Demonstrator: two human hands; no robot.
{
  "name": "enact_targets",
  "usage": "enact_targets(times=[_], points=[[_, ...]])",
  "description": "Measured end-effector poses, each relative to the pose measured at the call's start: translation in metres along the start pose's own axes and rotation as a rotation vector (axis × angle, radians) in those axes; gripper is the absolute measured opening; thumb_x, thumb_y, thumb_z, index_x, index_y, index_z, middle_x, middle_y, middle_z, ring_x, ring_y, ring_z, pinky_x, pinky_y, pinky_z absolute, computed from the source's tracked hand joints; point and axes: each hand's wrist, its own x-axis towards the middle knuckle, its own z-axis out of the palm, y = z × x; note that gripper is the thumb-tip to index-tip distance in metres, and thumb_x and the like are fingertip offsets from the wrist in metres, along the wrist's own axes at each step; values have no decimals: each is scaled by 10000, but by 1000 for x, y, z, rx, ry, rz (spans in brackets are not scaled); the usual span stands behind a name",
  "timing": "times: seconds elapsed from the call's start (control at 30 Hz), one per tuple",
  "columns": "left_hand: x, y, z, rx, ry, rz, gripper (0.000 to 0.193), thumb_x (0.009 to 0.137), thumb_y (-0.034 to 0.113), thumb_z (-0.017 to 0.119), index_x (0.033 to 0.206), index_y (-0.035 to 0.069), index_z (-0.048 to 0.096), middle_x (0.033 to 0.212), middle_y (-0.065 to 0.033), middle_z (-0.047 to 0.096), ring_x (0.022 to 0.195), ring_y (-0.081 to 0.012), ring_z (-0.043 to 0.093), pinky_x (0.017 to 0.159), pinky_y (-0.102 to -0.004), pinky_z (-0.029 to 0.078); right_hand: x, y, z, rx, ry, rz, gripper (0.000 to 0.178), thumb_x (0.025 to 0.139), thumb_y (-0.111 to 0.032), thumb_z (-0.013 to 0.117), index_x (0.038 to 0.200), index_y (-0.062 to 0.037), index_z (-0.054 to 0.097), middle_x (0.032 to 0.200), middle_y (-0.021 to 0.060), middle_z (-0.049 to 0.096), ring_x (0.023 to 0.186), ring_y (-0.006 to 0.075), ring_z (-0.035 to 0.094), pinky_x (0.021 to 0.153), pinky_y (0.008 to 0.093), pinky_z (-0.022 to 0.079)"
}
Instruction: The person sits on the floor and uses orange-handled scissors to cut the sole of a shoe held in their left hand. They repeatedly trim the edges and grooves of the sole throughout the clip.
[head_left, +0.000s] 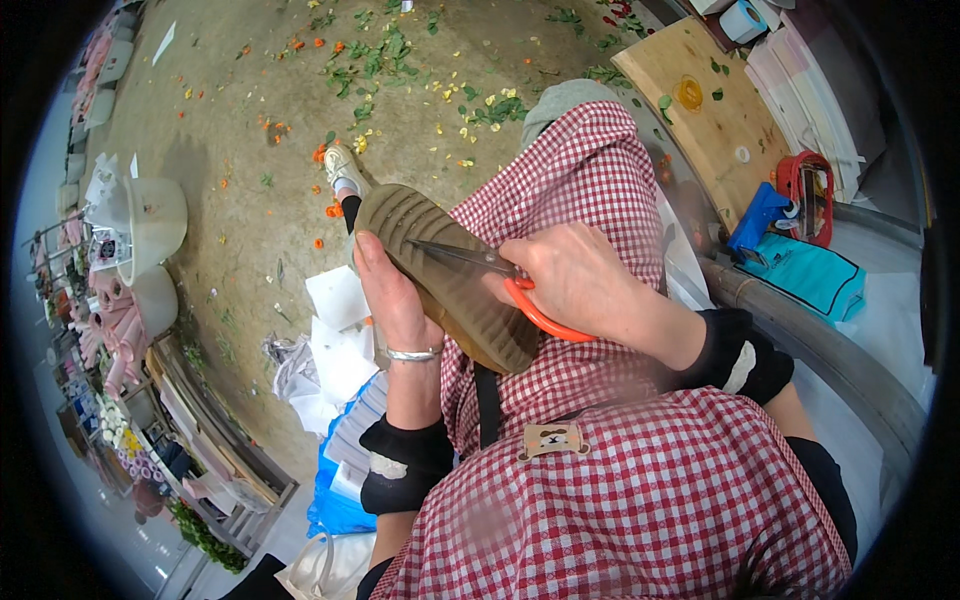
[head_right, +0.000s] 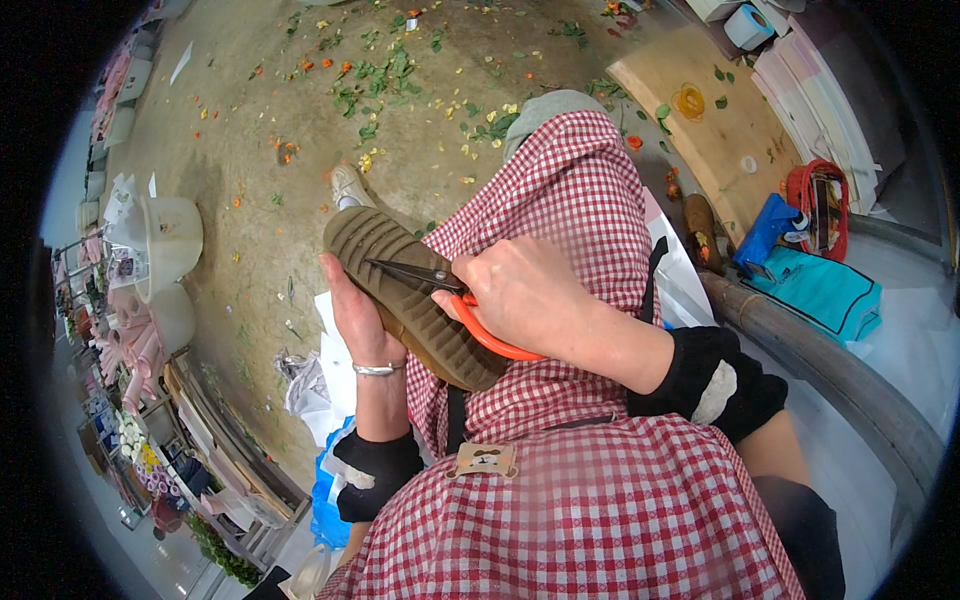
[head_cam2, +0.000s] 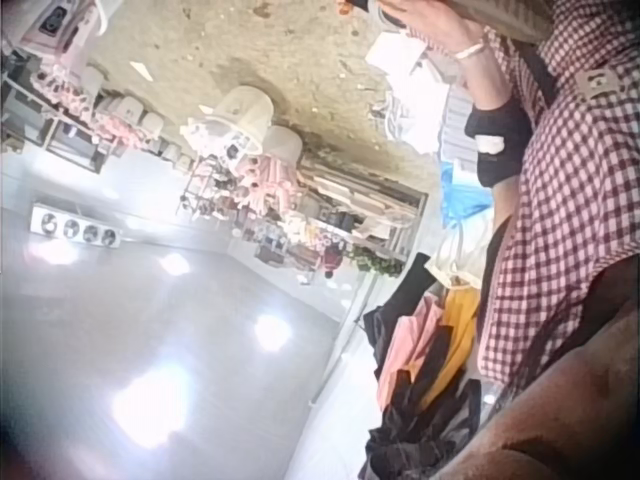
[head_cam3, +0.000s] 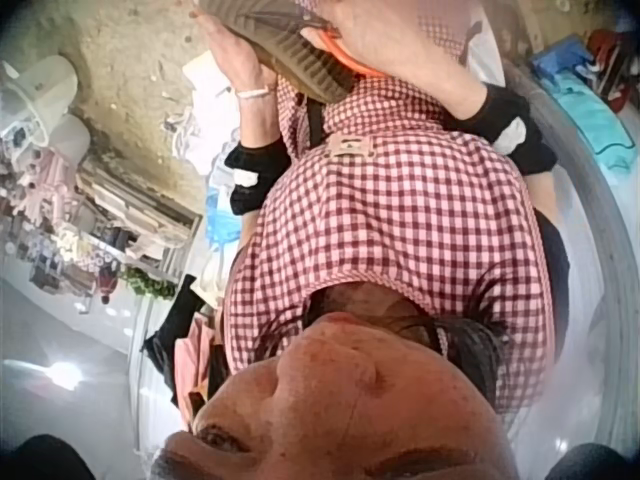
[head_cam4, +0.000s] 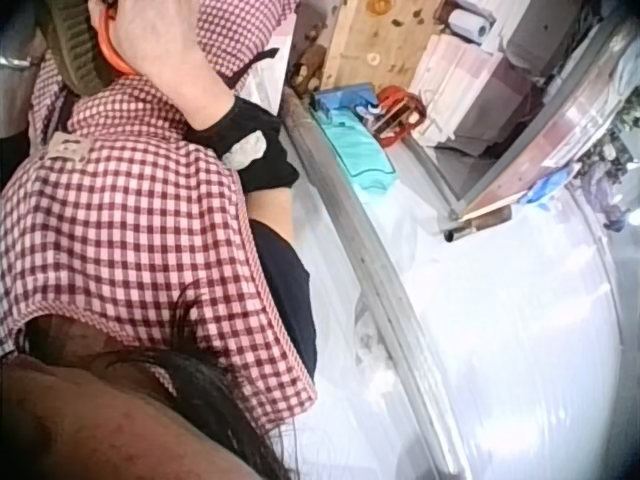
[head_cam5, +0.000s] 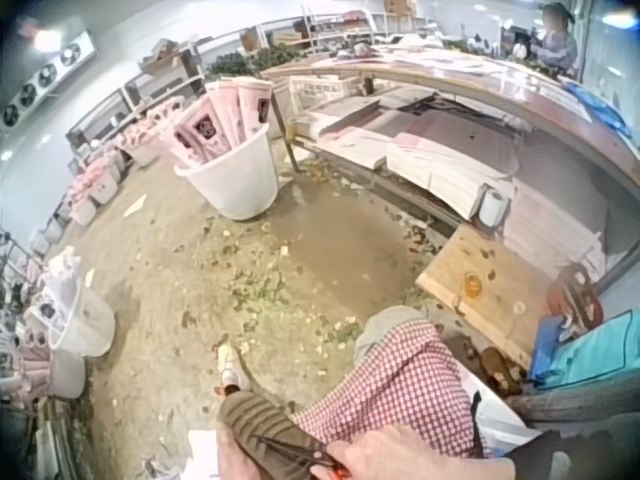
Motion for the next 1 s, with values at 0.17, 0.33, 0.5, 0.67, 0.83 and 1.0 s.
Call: enact_targets(times=[0.17,0.33,0.5,0.67,0.83,1.0], points=[[3,-2,-4,-26,-31,-24,533,930,474,344,1212,30,435,1135,-99,548,987,-223,558,864,-356,458,1,0,1,143,-57,81,382,800,-388,575,720,-23,656,558,177,581,521,314,602,502,398,488],[2,-2,-5,-44,-37,-11,545,926,480,350,1223,29,428,1149,-102,542,1007,-224,549,878,-364,449,2,4,-8,230,-123,133,369,785,-385,587,751,-26,665,558,180,574,532,334,594,529,403,483],[-1,2,1,-50,-49,-13,544,925,475,360,1221,24,429,1154,-105,540,1007,-224,550,876,-360,452,1,3,-6,288,-158,88,379,782,-386,593,741,-15,662,552,178,574,522,332,591,519,396,481],[0,2,2,11,-18,23,547,922,476,369,1216,19,431,1157,-111,538,1003,-229,555,870,-355,458,5,5,-8,254,-125,95,371,788,-372,592,718,-12,654,549,181,569,528,334,592,513,388,479],[-3,4,4,-33,-54,12,556,919,479,369,1214,12,432,1153,-114,543,1008,-232,554,873,-360,457,10,23,-17,197,-82,209,386,798,-371,578,687,-6,637,555,180,564,512,327,576,521,399,468],[-3,4,3,-74,-84,2,559,917,482,374,1215,13,432,1147,-111,547,1007,-228,554,875,-363,456,2,4,-24,300,-177,110,408,783,-412,576,727,-13,643,551,173,567,511,332,577,517,406,470]])
